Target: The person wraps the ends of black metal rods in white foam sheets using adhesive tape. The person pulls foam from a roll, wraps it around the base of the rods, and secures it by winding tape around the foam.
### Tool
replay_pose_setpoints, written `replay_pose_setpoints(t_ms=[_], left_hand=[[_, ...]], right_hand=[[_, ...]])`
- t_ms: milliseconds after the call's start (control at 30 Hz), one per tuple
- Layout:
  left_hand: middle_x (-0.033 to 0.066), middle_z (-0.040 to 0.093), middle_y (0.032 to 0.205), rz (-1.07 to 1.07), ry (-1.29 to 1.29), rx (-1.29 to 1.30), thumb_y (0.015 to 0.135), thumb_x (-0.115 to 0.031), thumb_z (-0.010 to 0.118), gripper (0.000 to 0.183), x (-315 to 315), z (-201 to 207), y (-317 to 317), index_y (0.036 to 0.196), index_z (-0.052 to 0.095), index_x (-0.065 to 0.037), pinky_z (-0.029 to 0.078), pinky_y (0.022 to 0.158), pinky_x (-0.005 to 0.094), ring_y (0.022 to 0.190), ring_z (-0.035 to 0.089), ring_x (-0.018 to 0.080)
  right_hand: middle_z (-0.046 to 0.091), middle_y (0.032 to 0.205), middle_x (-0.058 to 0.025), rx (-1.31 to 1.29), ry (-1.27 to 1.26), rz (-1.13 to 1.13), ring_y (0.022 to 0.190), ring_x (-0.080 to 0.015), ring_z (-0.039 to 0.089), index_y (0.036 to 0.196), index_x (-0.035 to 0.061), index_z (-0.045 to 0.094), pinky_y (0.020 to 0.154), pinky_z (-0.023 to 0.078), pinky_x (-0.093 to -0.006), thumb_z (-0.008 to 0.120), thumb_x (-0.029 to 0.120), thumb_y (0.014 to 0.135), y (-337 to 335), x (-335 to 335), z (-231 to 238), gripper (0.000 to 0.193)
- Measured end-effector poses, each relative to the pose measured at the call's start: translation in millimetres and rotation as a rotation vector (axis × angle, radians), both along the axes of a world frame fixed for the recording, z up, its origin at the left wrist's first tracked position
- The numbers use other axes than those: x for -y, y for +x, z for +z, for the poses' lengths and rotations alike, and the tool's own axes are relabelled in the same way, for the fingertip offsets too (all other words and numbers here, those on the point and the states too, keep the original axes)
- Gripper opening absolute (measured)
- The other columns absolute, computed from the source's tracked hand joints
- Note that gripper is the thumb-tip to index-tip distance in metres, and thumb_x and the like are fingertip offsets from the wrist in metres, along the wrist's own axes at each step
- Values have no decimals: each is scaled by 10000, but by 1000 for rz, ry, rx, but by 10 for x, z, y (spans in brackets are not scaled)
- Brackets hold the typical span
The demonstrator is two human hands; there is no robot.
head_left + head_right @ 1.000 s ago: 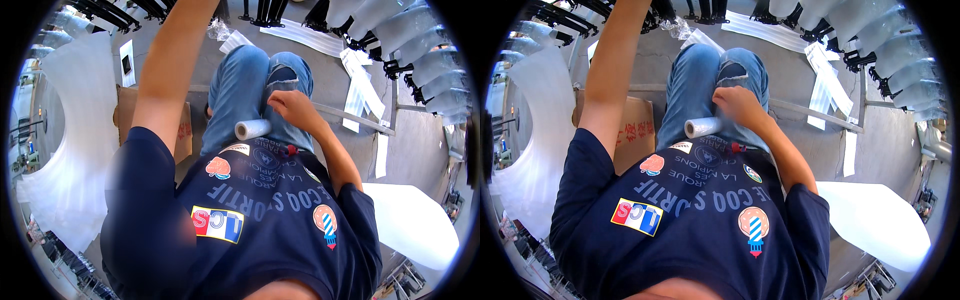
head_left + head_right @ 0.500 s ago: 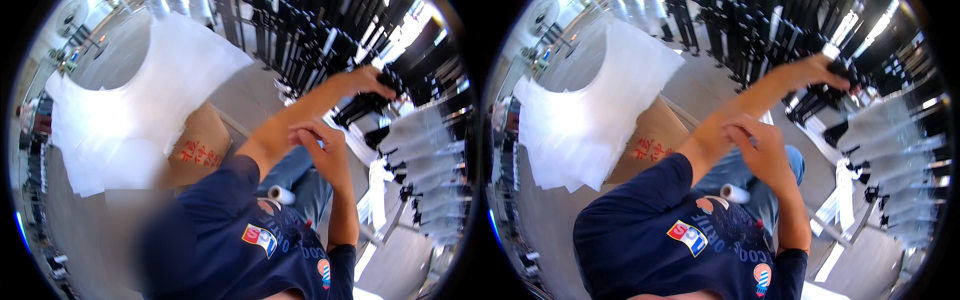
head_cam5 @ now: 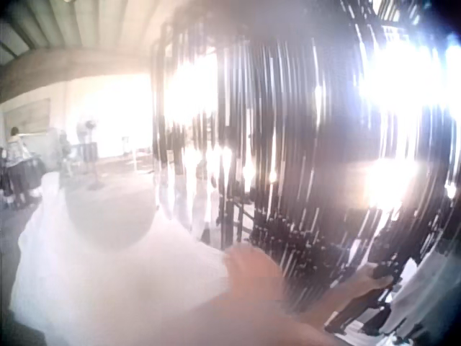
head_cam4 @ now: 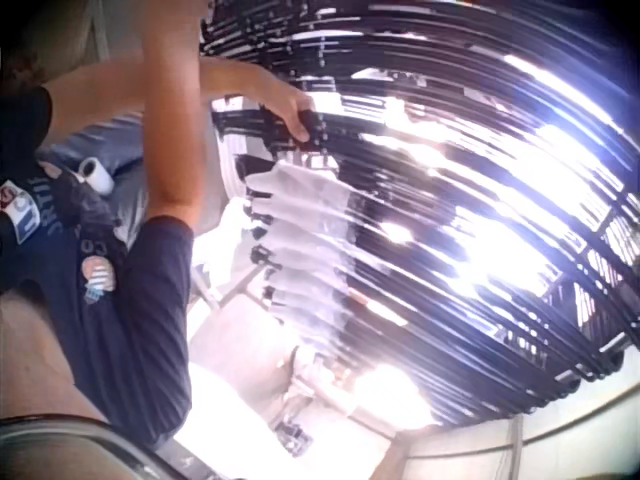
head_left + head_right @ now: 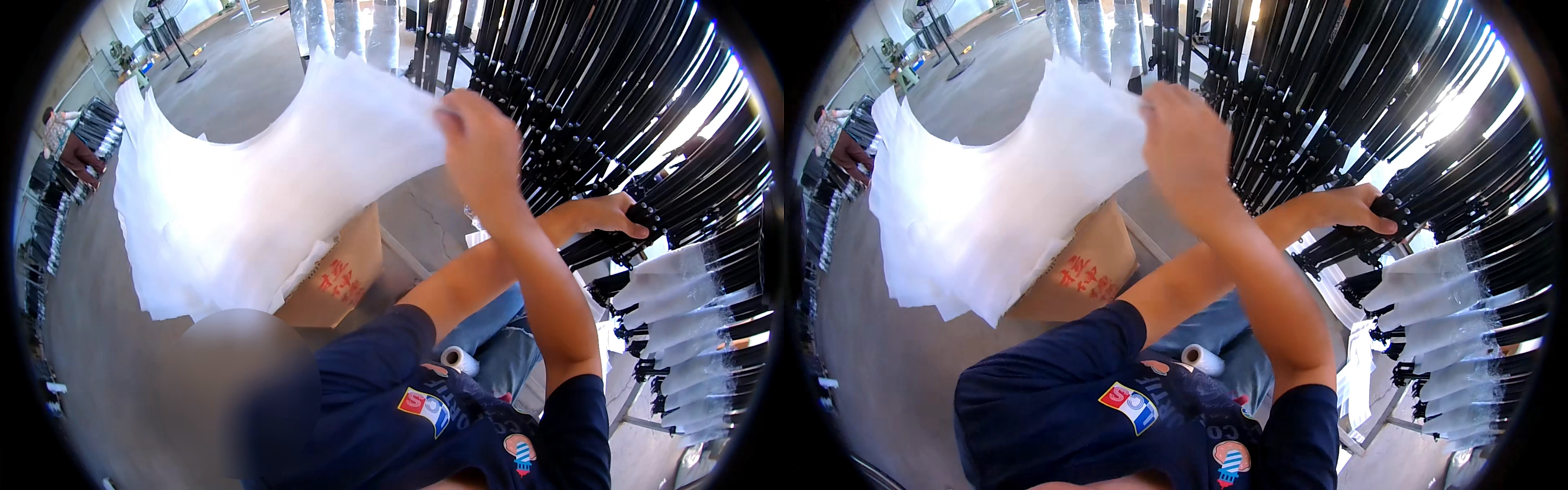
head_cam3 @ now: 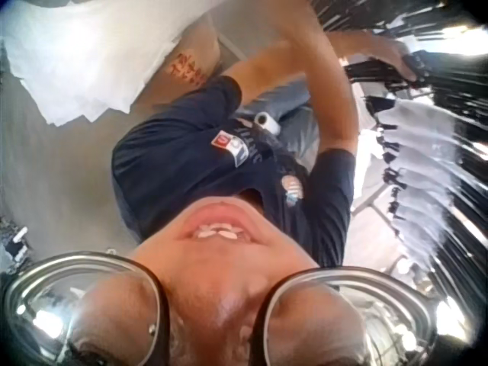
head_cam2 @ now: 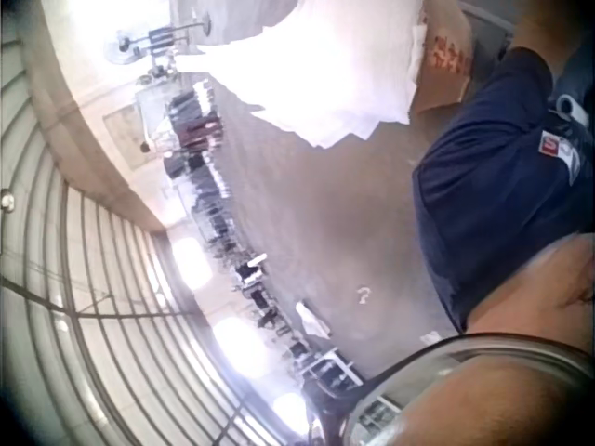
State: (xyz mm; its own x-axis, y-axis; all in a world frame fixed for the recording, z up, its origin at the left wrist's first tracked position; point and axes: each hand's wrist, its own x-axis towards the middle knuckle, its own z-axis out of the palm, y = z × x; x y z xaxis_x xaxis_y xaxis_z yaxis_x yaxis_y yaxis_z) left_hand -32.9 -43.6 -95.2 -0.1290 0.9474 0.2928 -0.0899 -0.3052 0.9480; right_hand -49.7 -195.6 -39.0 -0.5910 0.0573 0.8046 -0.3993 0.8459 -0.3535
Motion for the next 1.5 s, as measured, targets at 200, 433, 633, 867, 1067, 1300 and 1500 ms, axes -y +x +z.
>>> replay_pose_setpoints(t_ms=[200, 433, 633, 867, 1067, 1300, 1500], left_hand=[[56, 595, 767, 61, 42, -104, 718, -326, 675, 380, 86, -103, -157, 901, 602, -1, 407, 650, 254, 694, 539, 135], [72, 617, 885, 393, 326, -162, 766, -285, 635, 362, 186, -202, -54, 989, 586, -5, 415, 725, 274, 763, 566, 155], [107, 609, 992, -134, 117, -90, 764, -346, 619, 444, 21, 54, 67, 1034, 580, 4, 398, 847, 278, 945, 564, 179], [126, 599, 996, -150, 104, 91, 745, -284, 649, 437, 57, 102, 234, 1059, 554, 5, 458, 791, 271, 937, 569, 182], [163, 583, 1026, -137, 112, 67, 724, -291, 665, 499, 183, 187, 121, 1097, 527, 11, 468, 800, 306, 971, 563, 226], [142, 591, 1027, -114, 111, -9, 726, -325, 655, 500, 89, 124, 143, 1097, 538, -12, 440, 833, 313, 945, 575, 221], [131, 614, 982, -56, 137, -84, 705, -261, 681, 414, 23, 91, 112, 1045, 565, -54, 441, 839, 315, 913, 595, 211]], right_hand=[[579, 675, 0, 190, -471, -284, 557, -70, 501, 918, 14, 593, 543, 406, -195, 578, 118, 776, 1010, -851, 473, 177], [574, 736, -29, 176, -917, -518, 626, -80, 495, 1013, -49, 552, 567, 388, -195, 552, 58, 750, 3015, -1879, 12, 284], [217, 1359, -163, 370, -130, -1029, 1255, -295, 238, 1337, 64, 180, 1003, 246, -423, 671, 227, 699, 3280, -1627, -460, 822], [42, 1383, -234, 296, -179, -533, 1280, -406, 32, 1340, 22, 113, 988, 2, -566, 702, 239, 633, 1657, -1211, -1515, 945], [229, 1286, -213, 91, -80, -334, 1235, -378, 175, 1263, 23, 252, 1003, 15, -539, 599, 95, 643, 1534, -1133, -1206, 714], [491, 968, -103, 208, -165, -311, 953, -283, 456, 1045, 70, 461, 980, 144, -509, 613, 73, 650, 1456, -1392, -1339, 423], [544, 735, -80, 150, -434, -241, 659, -230, 535, 803, 51, 538, 637, 412, -293, 585, 63, 677, 1887, -1595, -1261, 135]])
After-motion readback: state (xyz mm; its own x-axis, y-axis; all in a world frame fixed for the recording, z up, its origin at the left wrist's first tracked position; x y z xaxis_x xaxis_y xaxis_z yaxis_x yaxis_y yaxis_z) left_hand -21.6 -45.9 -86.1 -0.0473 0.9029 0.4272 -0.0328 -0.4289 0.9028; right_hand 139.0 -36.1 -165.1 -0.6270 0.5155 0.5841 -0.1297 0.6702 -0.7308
